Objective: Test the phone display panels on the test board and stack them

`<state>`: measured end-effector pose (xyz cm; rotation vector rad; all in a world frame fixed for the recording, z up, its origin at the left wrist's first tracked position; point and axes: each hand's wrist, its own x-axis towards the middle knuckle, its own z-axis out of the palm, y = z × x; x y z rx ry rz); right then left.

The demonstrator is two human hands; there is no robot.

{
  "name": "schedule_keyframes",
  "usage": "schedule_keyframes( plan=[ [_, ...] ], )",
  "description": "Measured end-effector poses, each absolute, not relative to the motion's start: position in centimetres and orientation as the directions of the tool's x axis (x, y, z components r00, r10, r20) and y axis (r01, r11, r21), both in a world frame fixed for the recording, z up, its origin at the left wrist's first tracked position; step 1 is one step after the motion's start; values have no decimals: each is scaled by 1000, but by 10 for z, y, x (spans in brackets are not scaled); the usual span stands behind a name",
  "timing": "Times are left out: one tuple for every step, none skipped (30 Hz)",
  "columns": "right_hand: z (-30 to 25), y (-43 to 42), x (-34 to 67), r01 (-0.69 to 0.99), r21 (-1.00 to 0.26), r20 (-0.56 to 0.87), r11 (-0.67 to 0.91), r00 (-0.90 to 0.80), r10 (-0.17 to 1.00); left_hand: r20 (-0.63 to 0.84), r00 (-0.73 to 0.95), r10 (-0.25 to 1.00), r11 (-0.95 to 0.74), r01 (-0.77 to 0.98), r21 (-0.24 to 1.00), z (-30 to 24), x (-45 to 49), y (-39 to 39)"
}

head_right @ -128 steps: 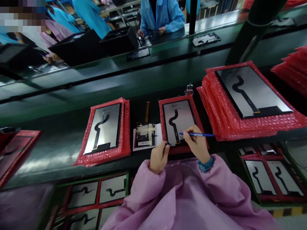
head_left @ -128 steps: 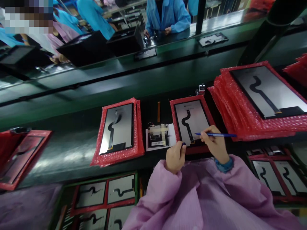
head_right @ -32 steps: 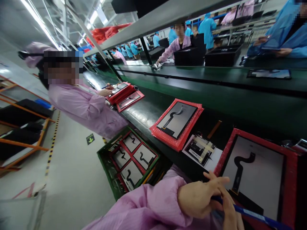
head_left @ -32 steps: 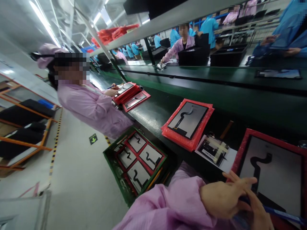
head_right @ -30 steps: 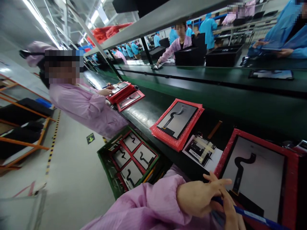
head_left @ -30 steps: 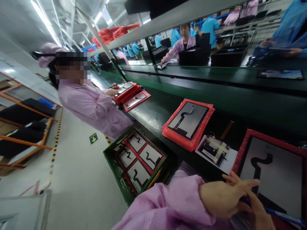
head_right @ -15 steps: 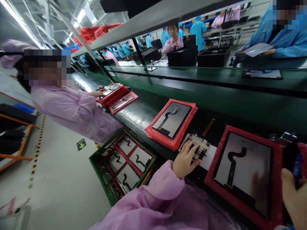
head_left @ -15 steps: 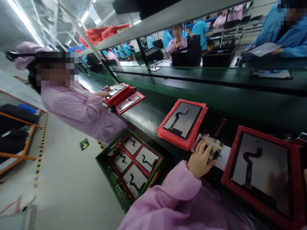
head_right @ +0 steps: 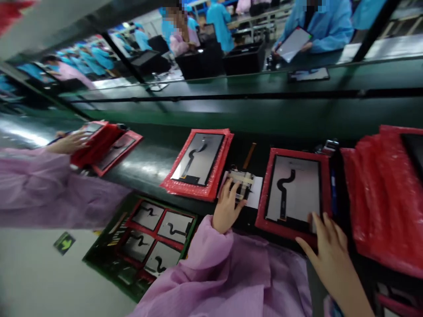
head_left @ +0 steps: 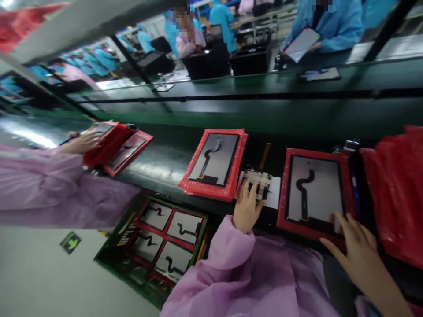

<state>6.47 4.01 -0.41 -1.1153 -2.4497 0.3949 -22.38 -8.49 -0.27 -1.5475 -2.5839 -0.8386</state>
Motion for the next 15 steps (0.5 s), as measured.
schedule_keyframes(
  plan=[
    [-2,38,63,646,-379,255,663,-616,746,277,-510,814,364,820,442,-3,-225,-85],
    [0,37,61,651,-338,252,680,-633,732,277,-506,817,358,821,444,-4,-226,-85],
    [2,37,59,665,-299,246,684,-639,729,277,-498,822,350,825,443,-4,-227,-85],
    [5,37,58,675,-273,234,685,-644,728,276,-490,827,343,829,441,-4,-228,-86],
    [9,38,58,680,-254,215,687,-653,726,276,-479,833,334,834,440,-3,-230,-87],
    [15,40,57,679,-243,200,693,-664,721,276,-465,841,320,839,439,-1,-233,-89],
    [22,43,56,672,-236,183,702,-678,712,280,-449,848,302,845,441,2,-236,-89],
    [31,47,54,663,-232,174,712,-692,701,288,-430,856,279,852,442,7,-240,-88],
    [42,53,51,653,-231,177,721,-701,691,300,-405,864,251,861,442,13,-244,-86],
    [54,59,46,646,-224,179,729,-708,683,313,-379,871,221,870,440,19,-249,-81],
    [66,67,38,626,-226,185,746,-725,664,324,-356,877,196,879,435,26,-254,-73],
    [78,76,28,596,-245,186,764,-745,641,328,-339,882,181,886,427,33,-259,-63],
    [87,86,16,557,-275,185,783,-769,612,323,-335,885,184,890,418,39,-263,-50],
    [95,96,1,522,-302,178,797,-791,585,311,-346,885,206,891,404,44,-267,-36],
    [99,107,-14,505,-323,177,800,-799,575,292,-368,883,244,891,383,48,-270,-21]
  ],
)
